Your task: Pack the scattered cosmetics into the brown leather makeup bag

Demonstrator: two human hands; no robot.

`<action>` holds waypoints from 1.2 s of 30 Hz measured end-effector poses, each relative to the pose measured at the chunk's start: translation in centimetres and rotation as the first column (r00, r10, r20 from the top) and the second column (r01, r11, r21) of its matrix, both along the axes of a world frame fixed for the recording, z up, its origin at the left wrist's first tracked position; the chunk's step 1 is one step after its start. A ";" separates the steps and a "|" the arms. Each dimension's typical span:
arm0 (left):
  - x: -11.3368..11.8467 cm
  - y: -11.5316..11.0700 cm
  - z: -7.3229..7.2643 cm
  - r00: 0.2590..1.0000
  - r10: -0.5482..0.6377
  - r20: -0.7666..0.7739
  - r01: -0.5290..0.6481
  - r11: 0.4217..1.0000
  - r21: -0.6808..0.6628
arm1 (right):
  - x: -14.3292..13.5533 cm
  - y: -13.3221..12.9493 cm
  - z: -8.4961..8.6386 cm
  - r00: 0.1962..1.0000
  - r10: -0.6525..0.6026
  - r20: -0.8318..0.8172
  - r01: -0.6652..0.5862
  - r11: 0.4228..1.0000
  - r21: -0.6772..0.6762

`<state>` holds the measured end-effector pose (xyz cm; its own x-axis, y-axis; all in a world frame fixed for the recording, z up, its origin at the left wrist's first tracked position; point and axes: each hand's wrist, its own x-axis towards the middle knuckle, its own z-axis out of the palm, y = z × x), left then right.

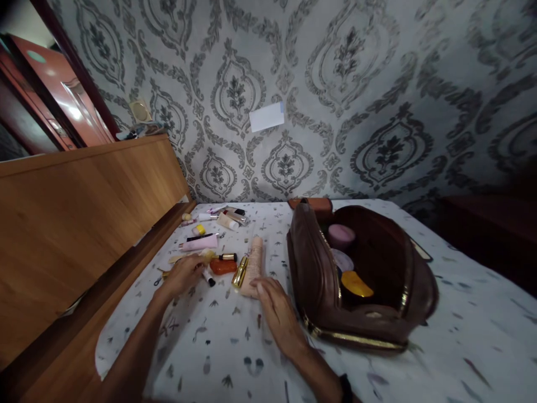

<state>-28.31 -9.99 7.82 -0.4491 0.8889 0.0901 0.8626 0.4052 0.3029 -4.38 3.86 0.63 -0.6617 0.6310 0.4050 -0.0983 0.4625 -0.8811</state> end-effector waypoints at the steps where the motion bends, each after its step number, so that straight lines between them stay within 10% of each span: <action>1: -0.2 -0.4 -0.3 0.999 0.021 -0.036 -0.022 0.999 -0.028 | 0.0 0.0 0.1 1.000 0.005 0.005 -0.005 1.000 0.003; 18: 0.4 -2.2 1.0 0.958 -0.139 -0.252 0.080 0.970 -0.229 | 0.2 -0.3 0.4 0.999 0.039 -0.033 -0.038 0.999 0.030; 26: 3.6 0.1 2.1 0.901 -0.131 0.414 0.000 0.954 0.301 | 0.6 -1.0 1.0 0.999 0.024 -0.047 -0.021 0.998 0.062; 31: 8.6 3.1 2.0 0.665 -0.206 0.718 -0.143 0.908 0.393 | 1.4 -1.4 1.9 0.997 0.049 -0.067 -0.055 0.995 -0.089; 36: 10.6 4.3 1.0 0.567 -0.251 0.784 -0.023 0.947 0.320 | 0.6 -1.3 1.1 0.972 0.117 -0.205 -0.186 0.915 -0.357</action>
<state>-17.67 -5.65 8.87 -0.3498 0.9366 -0.0201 0.2308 0.1069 0.9671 -3.77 2.60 1.74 -0.7011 0.6560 0.2796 -0.3102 0.0724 -0.9479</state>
